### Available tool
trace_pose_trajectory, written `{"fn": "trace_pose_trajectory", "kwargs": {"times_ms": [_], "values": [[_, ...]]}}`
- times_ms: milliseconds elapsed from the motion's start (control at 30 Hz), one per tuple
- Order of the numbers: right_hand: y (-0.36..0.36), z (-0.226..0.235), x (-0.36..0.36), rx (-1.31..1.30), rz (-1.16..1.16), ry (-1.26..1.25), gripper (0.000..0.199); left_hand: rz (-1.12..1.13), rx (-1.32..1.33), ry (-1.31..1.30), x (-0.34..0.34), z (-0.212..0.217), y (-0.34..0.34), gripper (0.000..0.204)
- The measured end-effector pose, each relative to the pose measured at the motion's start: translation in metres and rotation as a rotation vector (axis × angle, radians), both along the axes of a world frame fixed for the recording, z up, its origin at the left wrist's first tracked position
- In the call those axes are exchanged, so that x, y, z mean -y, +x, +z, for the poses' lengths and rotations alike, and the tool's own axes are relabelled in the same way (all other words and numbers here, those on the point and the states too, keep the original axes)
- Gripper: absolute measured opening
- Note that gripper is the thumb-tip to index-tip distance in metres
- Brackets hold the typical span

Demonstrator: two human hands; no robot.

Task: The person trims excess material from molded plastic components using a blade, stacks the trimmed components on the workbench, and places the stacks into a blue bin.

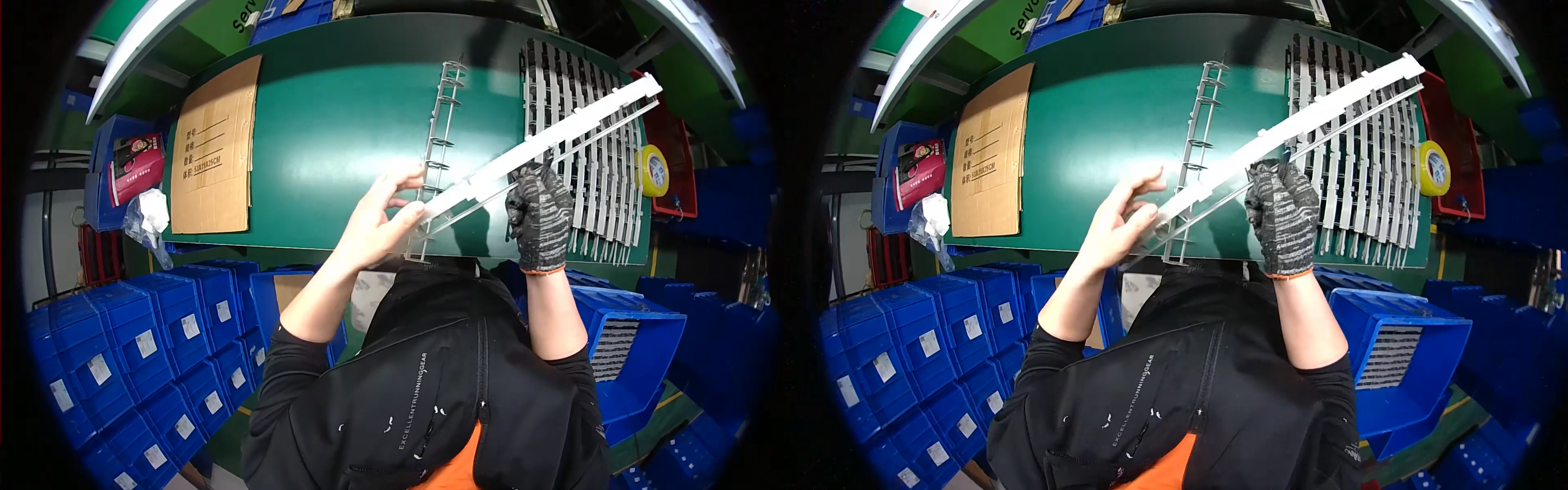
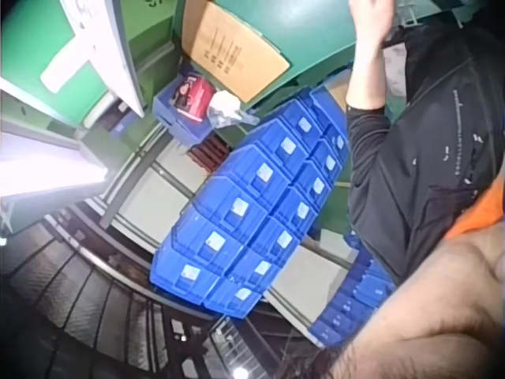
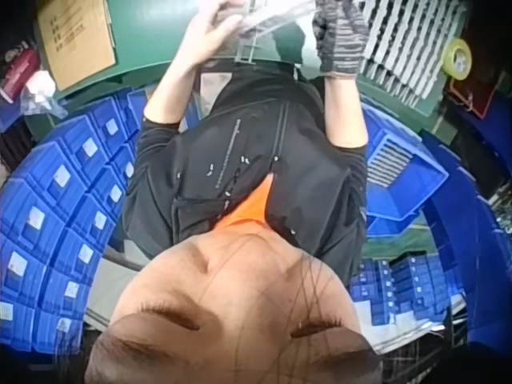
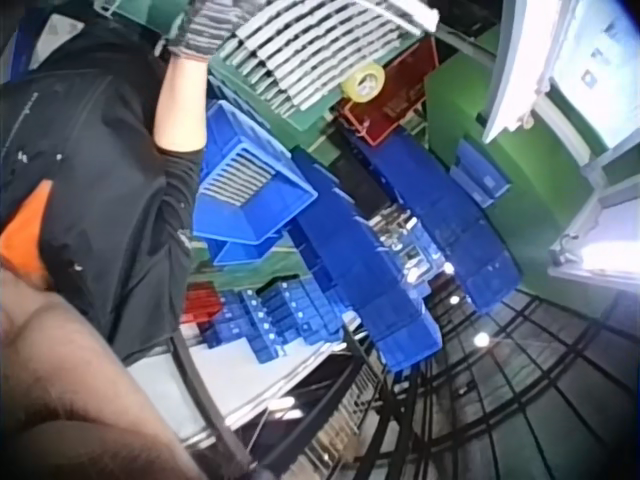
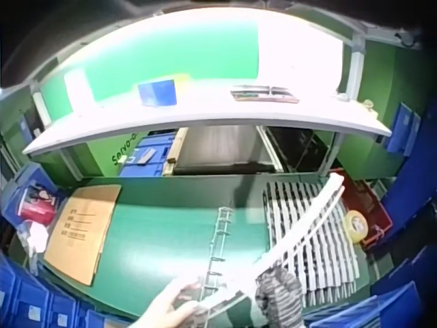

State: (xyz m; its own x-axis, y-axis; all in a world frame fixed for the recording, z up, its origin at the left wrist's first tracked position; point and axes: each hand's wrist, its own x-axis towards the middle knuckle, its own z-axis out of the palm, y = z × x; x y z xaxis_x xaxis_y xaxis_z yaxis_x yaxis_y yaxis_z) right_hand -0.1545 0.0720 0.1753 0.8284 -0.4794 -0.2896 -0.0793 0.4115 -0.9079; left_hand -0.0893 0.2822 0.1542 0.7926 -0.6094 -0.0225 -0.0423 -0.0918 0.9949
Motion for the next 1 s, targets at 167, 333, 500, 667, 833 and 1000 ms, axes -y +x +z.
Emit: {"fn": "trace_pose_trajectory", "kwargs": {"times_ms": [167,333,500,667,833,1000], "values": [[0.01,0.001,-0.017,0.163,-0.096,-0.151,0.019,-0.095,-0.38,-0.092,-0.003,-0.009,-0.007,0.024],[-0.012,-0.018,-0.034,0.144,0.421,-0.902,0.02,0.09,-0.413,-0.3,0.007,-0.017,-0.014,0.023],[-0.009,-0.04,-0.035,0.358,0.269,-1.387,0.023,0.106,-0.385,-0.323,0.016,-0.018,-0.017,0.023],[-0.012,-0.026,-0.04,0.213,0.37,-0.944,0.024,0.141,-0.371,-0.337,0.022,-0.021,-0.018,0.02],[-0.023,-0.016,-0.016,0.101,0.818,0.497,0.013,0.279,0.577,0.261,0.02,-0.029,-0.007,0.017],[-0.014,-0.018,-0.005,-0.056,0.348,0.269,0.021,0.182,-0.253,-0.08,0.004,-0.027,-0.011,0.02]]}}
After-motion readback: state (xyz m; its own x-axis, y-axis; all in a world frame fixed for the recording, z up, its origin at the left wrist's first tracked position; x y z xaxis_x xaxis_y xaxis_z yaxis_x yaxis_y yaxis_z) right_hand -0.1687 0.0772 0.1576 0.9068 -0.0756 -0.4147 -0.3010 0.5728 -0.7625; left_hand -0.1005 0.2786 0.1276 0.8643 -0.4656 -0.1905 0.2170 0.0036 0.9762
